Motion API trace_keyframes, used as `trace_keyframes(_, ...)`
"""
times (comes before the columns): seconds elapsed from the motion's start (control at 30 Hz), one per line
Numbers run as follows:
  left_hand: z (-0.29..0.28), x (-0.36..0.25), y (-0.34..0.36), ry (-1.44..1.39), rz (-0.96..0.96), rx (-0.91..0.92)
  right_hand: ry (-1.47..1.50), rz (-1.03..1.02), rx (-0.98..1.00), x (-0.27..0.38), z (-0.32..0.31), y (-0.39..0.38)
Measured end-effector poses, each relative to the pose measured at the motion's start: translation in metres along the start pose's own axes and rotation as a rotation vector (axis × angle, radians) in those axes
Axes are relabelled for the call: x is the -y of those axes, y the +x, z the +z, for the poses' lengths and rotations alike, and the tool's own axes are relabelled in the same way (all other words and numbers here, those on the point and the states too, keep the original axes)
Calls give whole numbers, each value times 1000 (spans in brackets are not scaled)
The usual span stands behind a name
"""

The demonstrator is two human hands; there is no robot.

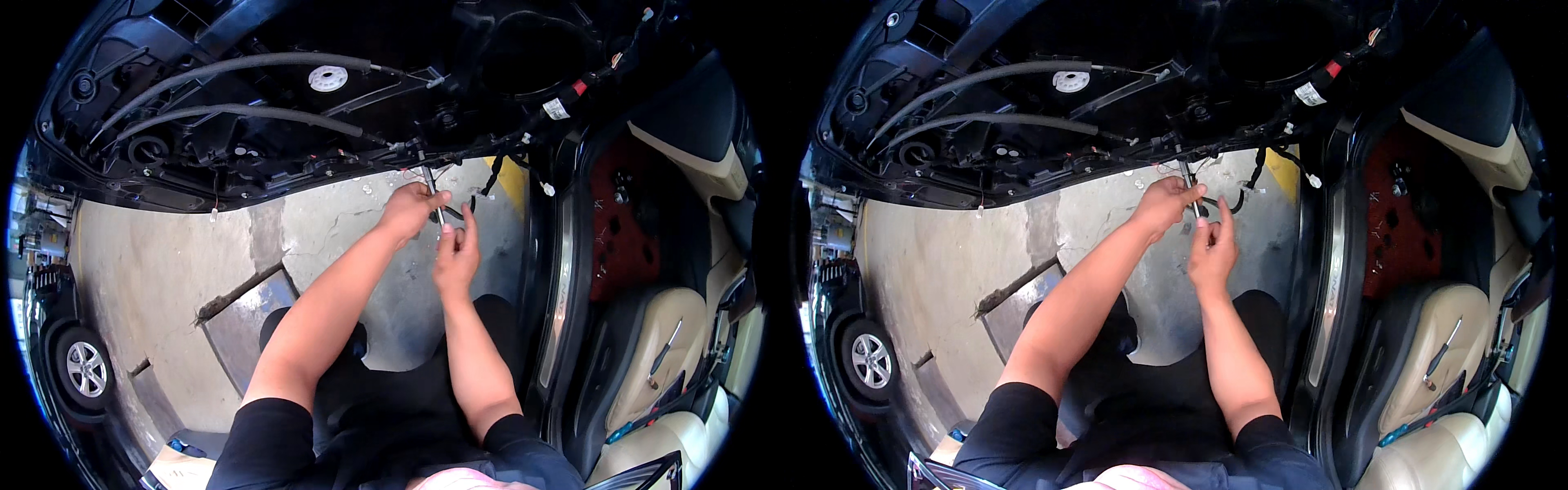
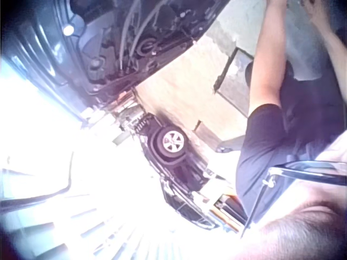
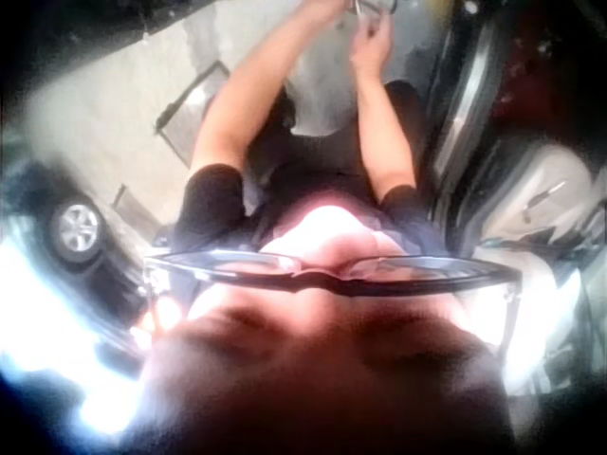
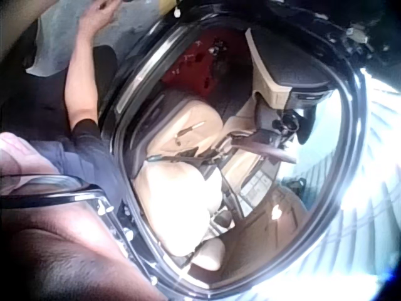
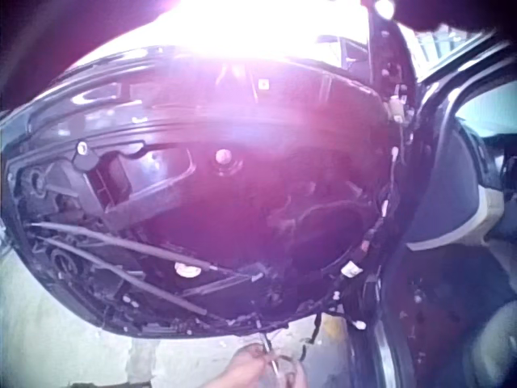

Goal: The person uses a ratchet wrench to loosen and remove bolts from the underside of a car door. After removing the bolts, the person detaches the door panel and places it on the floor. The person then uses a screwdriver to remove a screw from the detached door panel.

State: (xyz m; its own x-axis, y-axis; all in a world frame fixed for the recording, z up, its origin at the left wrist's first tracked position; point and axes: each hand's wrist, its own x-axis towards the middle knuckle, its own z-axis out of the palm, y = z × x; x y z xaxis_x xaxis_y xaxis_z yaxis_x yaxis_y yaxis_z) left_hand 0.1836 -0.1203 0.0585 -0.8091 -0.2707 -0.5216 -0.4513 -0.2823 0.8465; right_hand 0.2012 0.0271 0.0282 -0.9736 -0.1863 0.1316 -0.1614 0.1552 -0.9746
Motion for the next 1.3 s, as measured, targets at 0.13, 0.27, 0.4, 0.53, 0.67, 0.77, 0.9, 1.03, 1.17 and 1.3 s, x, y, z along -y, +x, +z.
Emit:
trace_keyframes(0.13,-13,4,4,-231,-13,165,676,534,55,-1,-6,3)
trace_keyframes(0.27,-3,-4,1,-174,-56,116,1323,927,199,-23,-13,4)
trace_keyframes(0.4,-1,-11,-1,100,-74,-61,224,294,31,-5,-1,-1)
trace_keyframes(0.53,-22,-2,6,-304,-17,195,382,455,102,-1,-6,4)
trace_keyframes(0.67,-3,-6,5,-300,15,46,473,528,142,-15,-8,0)
trace_keyframes(0.77,1,-6,12,-285,-15,-98,357,387,27,-13,-3,0)
trace_keyframes(0.9,-5,-3,24,-369,-48,-174,337,278,-3,-16,-4,5)
trace_keyframes(1.03,-16,4,23,-563,35,9,521,521,103,-10,-8,3)
trace_keyframes(1.17,-26,8,23,-693,59,148,626,595,173,-8,-9,3)
trace_keyframes(1.3,-10,-6,16,-550,9,-24,10,88,-45,-9,2,-4)
